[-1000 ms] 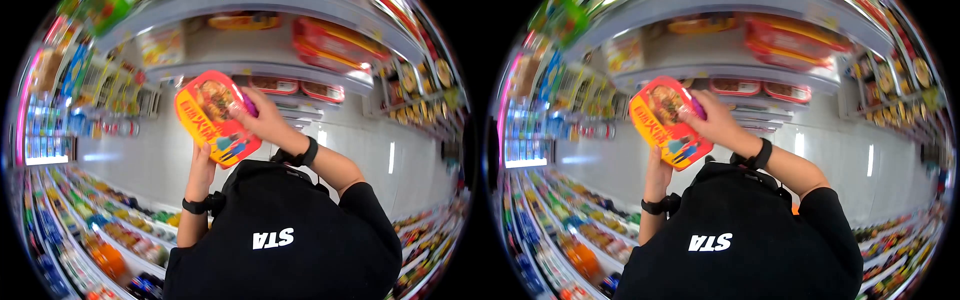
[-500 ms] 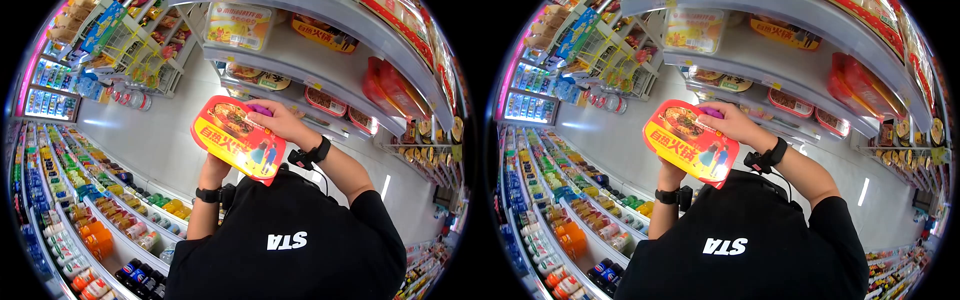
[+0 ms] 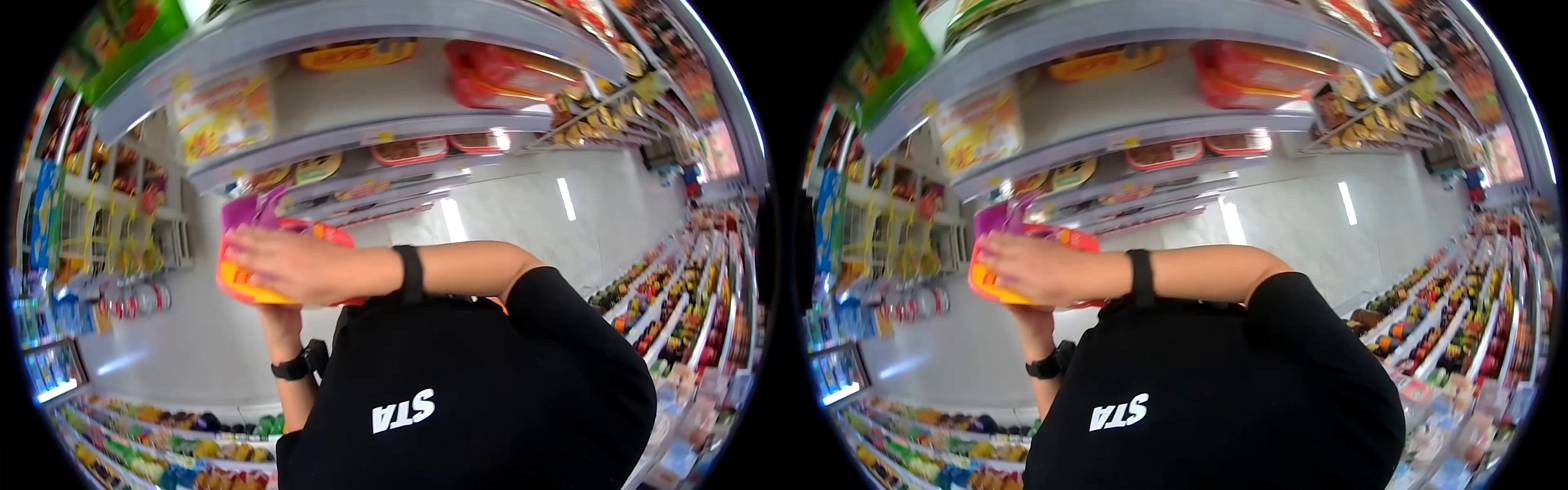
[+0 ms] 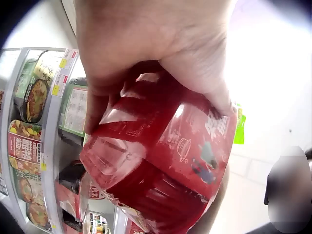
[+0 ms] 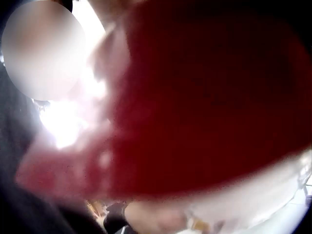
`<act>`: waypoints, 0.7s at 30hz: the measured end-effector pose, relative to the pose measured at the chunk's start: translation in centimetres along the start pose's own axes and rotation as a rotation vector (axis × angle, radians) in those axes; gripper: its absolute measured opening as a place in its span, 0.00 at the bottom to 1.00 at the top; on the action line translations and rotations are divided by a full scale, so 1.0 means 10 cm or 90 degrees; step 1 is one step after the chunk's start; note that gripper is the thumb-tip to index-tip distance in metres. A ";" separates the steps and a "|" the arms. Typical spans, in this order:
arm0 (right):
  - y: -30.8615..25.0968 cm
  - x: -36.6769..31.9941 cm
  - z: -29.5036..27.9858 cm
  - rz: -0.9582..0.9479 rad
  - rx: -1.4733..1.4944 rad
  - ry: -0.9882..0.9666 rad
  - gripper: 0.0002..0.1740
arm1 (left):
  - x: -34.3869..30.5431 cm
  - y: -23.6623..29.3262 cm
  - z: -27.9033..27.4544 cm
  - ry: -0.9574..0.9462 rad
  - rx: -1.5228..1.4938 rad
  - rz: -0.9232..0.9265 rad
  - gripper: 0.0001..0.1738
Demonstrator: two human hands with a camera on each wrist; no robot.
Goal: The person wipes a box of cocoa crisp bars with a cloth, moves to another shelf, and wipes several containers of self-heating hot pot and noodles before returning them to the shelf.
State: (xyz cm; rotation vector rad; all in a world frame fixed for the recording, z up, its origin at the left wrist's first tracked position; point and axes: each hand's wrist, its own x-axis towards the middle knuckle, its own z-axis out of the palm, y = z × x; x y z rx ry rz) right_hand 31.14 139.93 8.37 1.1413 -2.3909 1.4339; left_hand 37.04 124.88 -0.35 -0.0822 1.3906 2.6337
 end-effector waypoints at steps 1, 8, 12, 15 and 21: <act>-0.07 0.02 -0.02 -0.018 0.003 -0.027 0.26 | 0.01 0.04 -0.03 -0.003 0.027 0.000 0.48; -0.28 -0.09 -0.19 -0.200 0.053 -0.121 0.26 | -0.14 0.20 -0.13 -0.041 0.337 -0.006 0.44; -0.23 -0.31 -0.41 -0.185 0.082 -0.189 0.28 | -0.05 0.19 -0.08 -0.024 -0.066 0.109 0.51; -0.10 -0.43 -0.52 -0.096 0.052 -0.197 0.30 | -0.05 0.23 0.07 0.097 -0.011 0.133 0.63; -0.11 -0.24 -0.41 -0.011 0.108 -0.090 0.33 | -0.08 0.14 -0.11 0.010 0.067 -0.035 0.65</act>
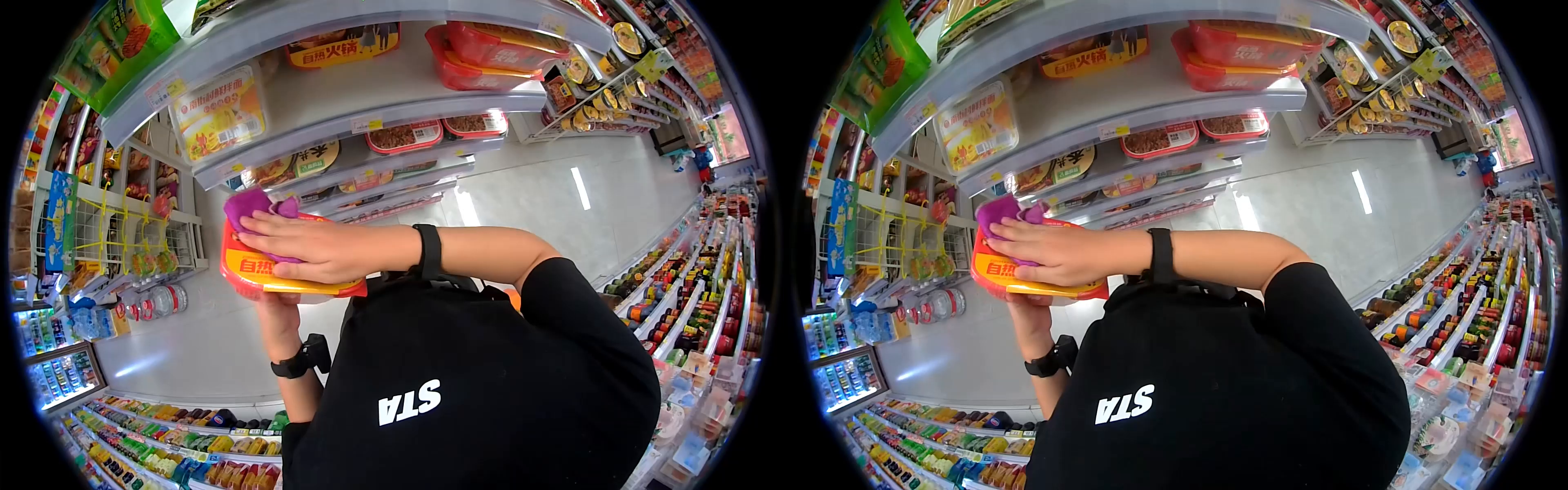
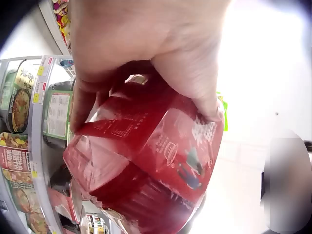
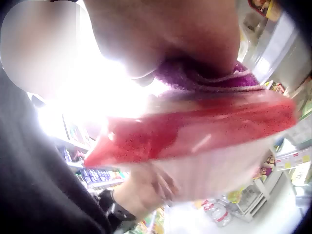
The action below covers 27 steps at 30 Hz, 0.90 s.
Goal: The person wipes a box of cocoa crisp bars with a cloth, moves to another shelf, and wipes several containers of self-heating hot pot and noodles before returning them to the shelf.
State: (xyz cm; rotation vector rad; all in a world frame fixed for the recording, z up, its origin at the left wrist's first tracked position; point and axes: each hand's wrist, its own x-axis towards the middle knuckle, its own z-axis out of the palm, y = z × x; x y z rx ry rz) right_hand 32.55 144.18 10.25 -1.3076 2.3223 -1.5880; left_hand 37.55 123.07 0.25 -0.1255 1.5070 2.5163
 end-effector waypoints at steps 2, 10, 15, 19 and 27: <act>-0.09 0.05 0.00 -0.018 0.016 0.029 0.33 | 0.00 0.07 0.16 0.015 0.094 0.018 0.67; -0.13 -0.41 -0.27 -0.117 -0.074 -0.096 0.28 | -0.12 0.21 0.58 0.134 -0.093 0.203 0.63; -0.01 -0.44 -0.21 0.178 0.105 0.194 0.27 | -0.09 0.13 0.55 0.083 -0.070 0.191 0.62; 0.15 -0.41 -0.34 0.416 0.801 0.178 0.28 | -0.10 0.06 0.53 0.031 -0.088 0.189 0.63; 0.20 -0.69 -0.26 0.434 0.997 0.158 0.40 | -0.05 -0.26 0.48 -0.134 -0.128 0.279 0.58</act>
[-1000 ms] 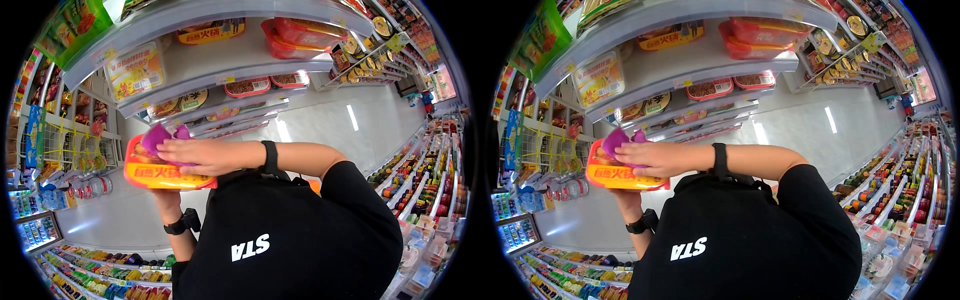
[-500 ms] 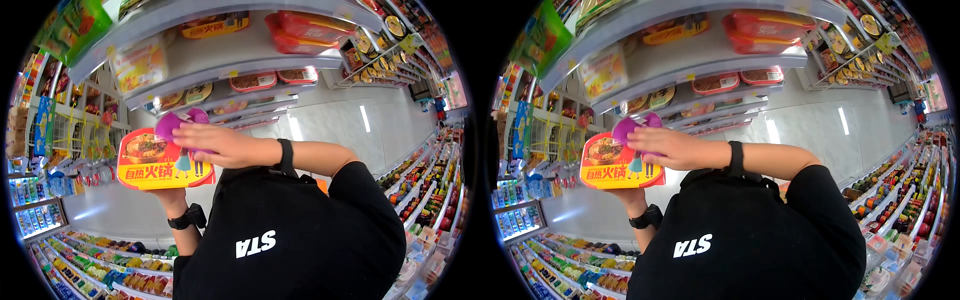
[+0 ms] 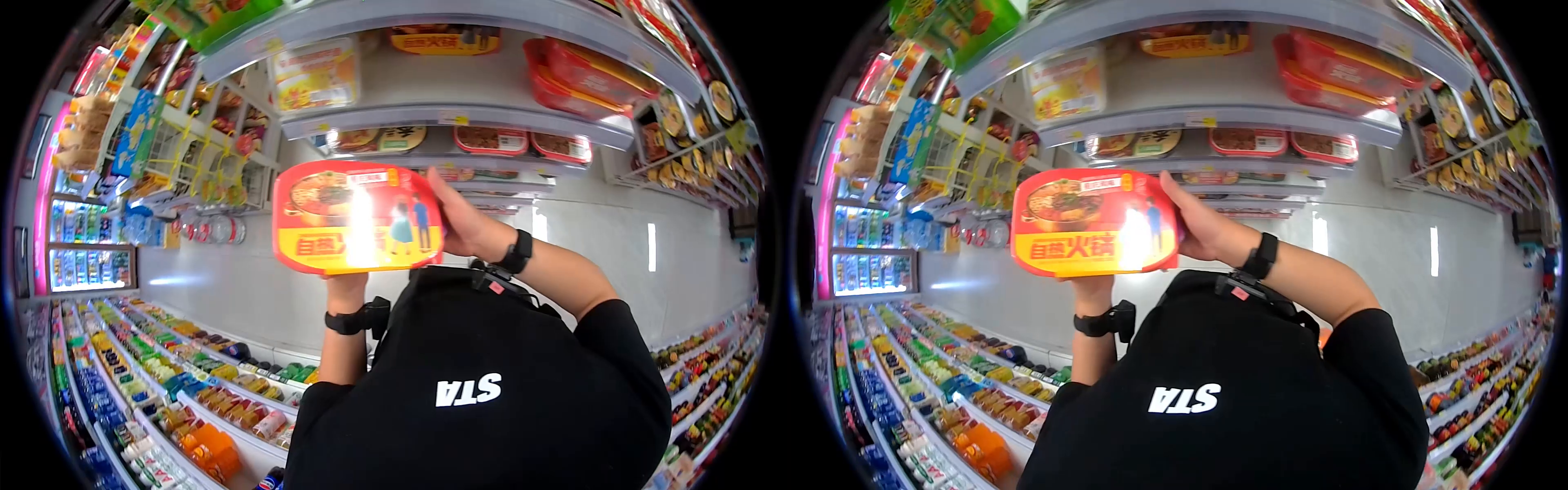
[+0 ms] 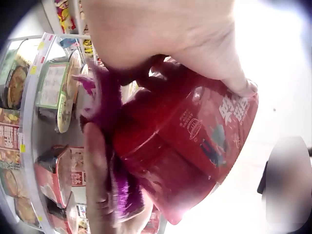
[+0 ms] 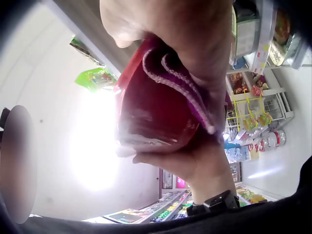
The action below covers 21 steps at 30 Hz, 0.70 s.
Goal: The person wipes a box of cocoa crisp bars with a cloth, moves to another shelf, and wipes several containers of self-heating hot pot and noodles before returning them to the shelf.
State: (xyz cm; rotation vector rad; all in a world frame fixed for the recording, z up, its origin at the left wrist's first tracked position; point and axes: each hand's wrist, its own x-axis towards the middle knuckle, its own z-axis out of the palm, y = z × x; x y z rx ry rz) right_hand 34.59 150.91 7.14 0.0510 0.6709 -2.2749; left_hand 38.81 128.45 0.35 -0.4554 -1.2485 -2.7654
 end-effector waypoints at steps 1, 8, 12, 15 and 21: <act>-0.02 -0.01 -0.04 -0.029 -0.008 -0.020 0.37 | -0.04 -0.03 -0.02 0.049 0.029 -0.022 0.50; -0.55 -0.22 -0.01 -0.049 -0.225 0.109 0.29 | 0.20 0.55 0.72 -0.003 0.334 0.129 0.58; -0.63 -0.28 0.03 0.008 -0.329 0.131 0.31 | 0.31 0.88 0.70 -0.222 0.819 0.158 0.59; -0.56 -0.16 -0.08 0.033 -0.214 0.077 0.35 | 0.35 0.81 0.69 -0.206 0.780 0.193 0.42; -0.46 -0.15 -0.24 -0.051 -0.326 0.092 0.31 | 0.15 0.41 0.42 0.028 0.616 0.191 0.41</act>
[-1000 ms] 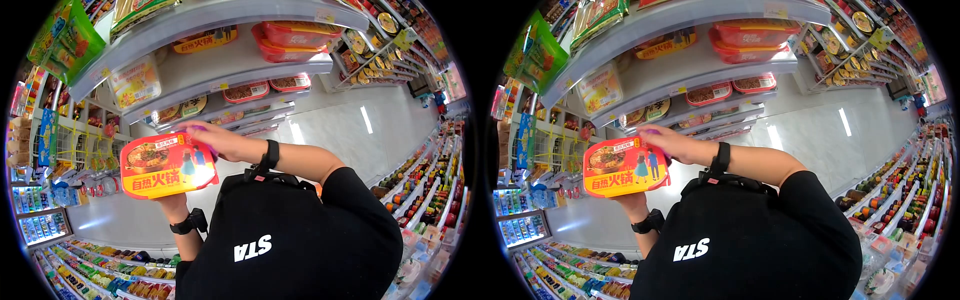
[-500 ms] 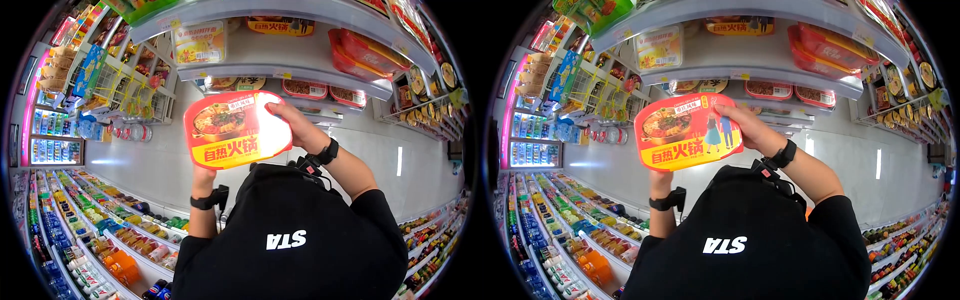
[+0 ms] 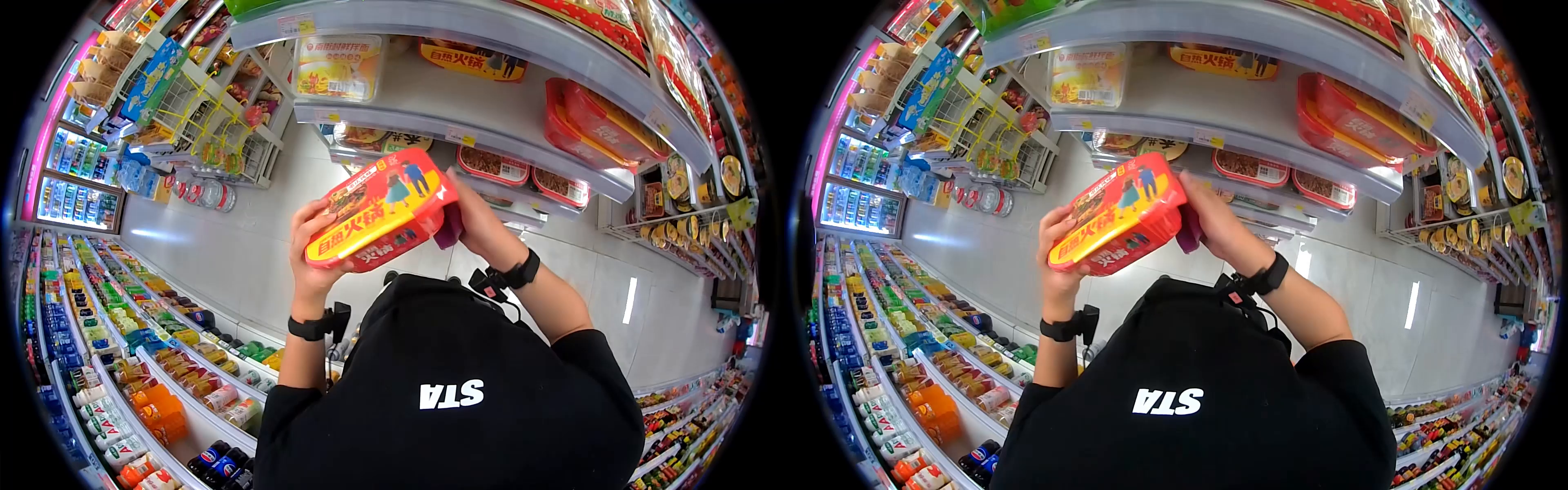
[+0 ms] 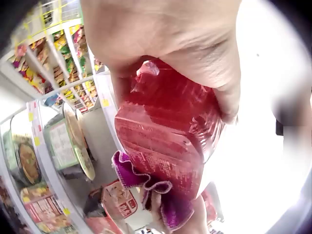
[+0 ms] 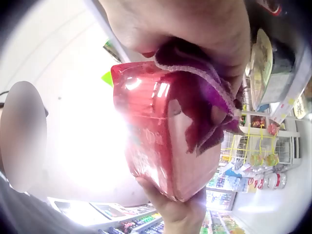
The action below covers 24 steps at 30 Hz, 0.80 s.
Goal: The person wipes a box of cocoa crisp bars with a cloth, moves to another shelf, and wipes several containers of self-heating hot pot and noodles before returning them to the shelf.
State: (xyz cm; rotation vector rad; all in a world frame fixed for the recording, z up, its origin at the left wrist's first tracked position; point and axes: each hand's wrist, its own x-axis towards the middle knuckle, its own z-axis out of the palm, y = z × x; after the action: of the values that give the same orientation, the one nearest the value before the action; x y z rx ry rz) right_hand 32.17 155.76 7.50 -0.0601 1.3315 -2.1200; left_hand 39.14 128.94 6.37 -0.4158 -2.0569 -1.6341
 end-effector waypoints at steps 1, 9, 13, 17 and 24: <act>-0.01 -0.02 0.01 -0.003 -0.118 0.034 0.28 | -0.07 -0.05 0.02 0.041 -0.064 -0.049 0.40; -0.20 0.01 0.36 -0.536 -0.574 0.040 0.25 | -0.29 0.00 0.07 0.127 -0.484 -0.367 0.36; -0.13 0.25 0.59 -0.694 -0.799 0.047 0.31 | -0.18 0.12 0.14 0.133 -0.523 -0.550 0.42; -0.03 0.32 0.78 -0.716 -0.886 0.108 0.34 | -0.08 0.14 0.11 0.145 -0.590 -0.615 0.42; 0.29 0.23 0.85 -0.725 -1.020 -0.199 0.27 | -0.06 -0.04 0.07 0.125 -0.581 -0.621 0.34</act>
State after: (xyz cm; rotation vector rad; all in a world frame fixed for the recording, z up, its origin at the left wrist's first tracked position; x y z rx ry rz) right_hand 34.71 146.94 8.61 -2.0140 2.6950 -0.8584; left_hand 39.26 129.55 5.59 0.5756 -1.2616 -2.9937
